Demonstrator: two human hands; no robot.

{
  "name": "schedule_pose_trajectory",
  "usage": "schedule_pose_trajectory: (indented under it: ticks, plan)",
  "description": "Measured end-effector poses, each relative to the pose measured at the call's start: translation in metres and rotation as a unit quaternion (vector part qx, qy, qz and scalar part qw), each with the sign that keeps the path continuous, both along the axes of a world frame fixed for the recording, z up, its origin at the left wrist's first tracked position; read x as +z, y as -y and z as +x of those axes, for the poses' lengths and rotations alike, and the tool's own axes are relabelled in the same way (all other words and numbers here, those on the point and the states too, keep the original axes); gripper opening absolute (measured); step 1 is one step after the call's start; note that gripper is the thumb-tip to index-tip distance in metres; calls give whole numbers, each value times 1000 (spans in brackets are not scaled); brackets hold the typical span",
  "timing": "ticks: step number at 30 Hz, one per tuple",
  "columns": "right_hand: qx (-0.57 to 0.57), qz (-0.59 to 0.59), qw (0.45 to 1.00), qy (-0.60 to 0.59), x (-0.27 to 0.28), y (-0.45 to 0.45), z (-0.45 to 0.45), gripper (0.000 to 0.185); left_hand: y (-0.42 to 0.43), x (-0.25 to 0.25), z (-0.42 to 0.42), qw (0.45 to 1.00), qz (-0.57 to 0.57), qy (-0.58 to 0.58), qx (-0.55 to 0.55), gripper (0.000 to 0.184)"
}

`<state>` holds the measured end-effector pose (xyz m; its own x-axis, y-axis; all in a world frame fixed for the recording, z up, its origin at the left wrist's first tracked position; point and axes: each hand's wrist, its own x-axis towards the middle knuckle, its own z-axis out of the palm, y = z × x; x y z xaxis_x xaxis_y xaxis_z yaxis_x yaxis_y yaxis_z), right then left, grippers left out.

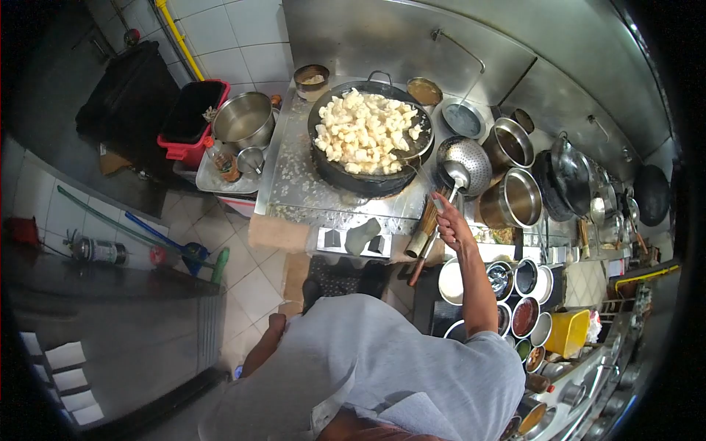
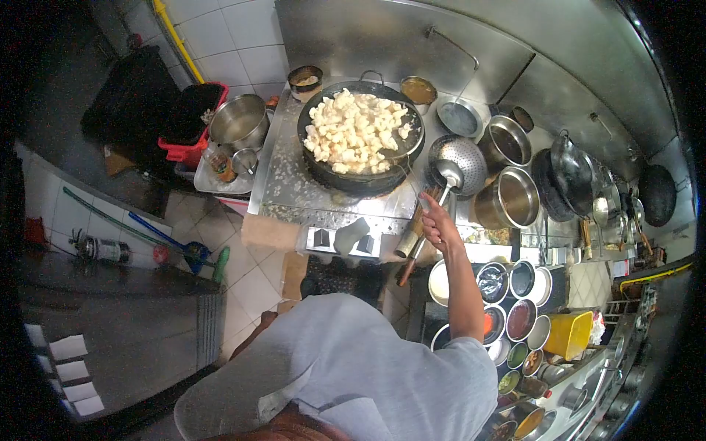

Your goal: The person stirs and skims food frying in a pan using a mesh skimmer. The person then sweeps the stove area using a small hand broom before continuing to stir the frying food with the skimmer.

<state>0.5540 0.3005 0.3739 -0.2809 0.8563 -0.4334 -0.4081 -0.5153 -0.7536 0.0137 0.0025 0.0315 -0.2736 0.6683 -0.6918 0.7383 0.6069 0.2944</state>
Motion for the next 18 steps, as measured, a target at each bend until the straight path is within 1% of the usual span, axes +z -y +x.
schedule_pose_trajectory:
  ticks: [1, 2, 4, 5, 7, 8, 9, 11, 12, 13, 14, 15, 16, 17, 18]
  plan:
    - [1, 0, 1000, 2, 4, 1, 2, 52, 0, -2, -4, 962, 65, -62, -258, 20]
    - [-4, -3, 999, 45, 8, 2, 5, 54, -1, -5, -6, 962, 65, -61, -257, 20]
    - [-5, -2, 993, 122, 24, 3, 7, 57, -7, -12, -10, 899, 41, -132, -416, 18]
    - [-7, -2, 992, 123, 24, 0, 10, 57, -9, -14, -8, 898, 43, -131, -418, 18]
    - [-9, 16, 982, 190, 27, -7, 15, 59, -15, -18, -6, 927, 42, -116, -353, 16]
    - [-19, 20, 974, 226, 31, -11, 14, 59, -17, -19, -5, 927, 43, -116, -354, 16]
    - [-19, 21, 974, 226, 35, -14, 11, 59, -18, -19, -5, 922, 48, -119, -366, 17]
    - [-5, 66, 939, 338, 45, -18, 2, 58, -22, -11, -3, 917, 53, -122, -375, 17]
    - [-4, 68, 939, 338, 46, -20, -3, 58, -25, -7, -1, 938, 61, -87, -329, 18]
    - [3, 87, 924, 372, 47, -21, -8, 57, -29, 2, 2, 955, 68, -50, -283, 18]
    - [10, 106, 908, 406, 48, -21, -11, 56, -33, 11, 9, 956, 68, -50, -282, 18]
    - [11, 107, 908, 406, 49, -22, -13, 56, -37, 21, 19, 983, 43, 178, 25, 19]
    - [13, 120, 900, 420, 51, -21, -15, 56, -39, 31, 28, 864, 13, 380, 329, 21]
    - [14, 133, 892, 433, 53, -19, -17, 56, -42, 43, 36, 864, 12, 380, 331, 21]
    - [16, 132, 891, 433, 59, -15, -21, 56, -45, 52, 42, 853, -9, 427, 300, 23]
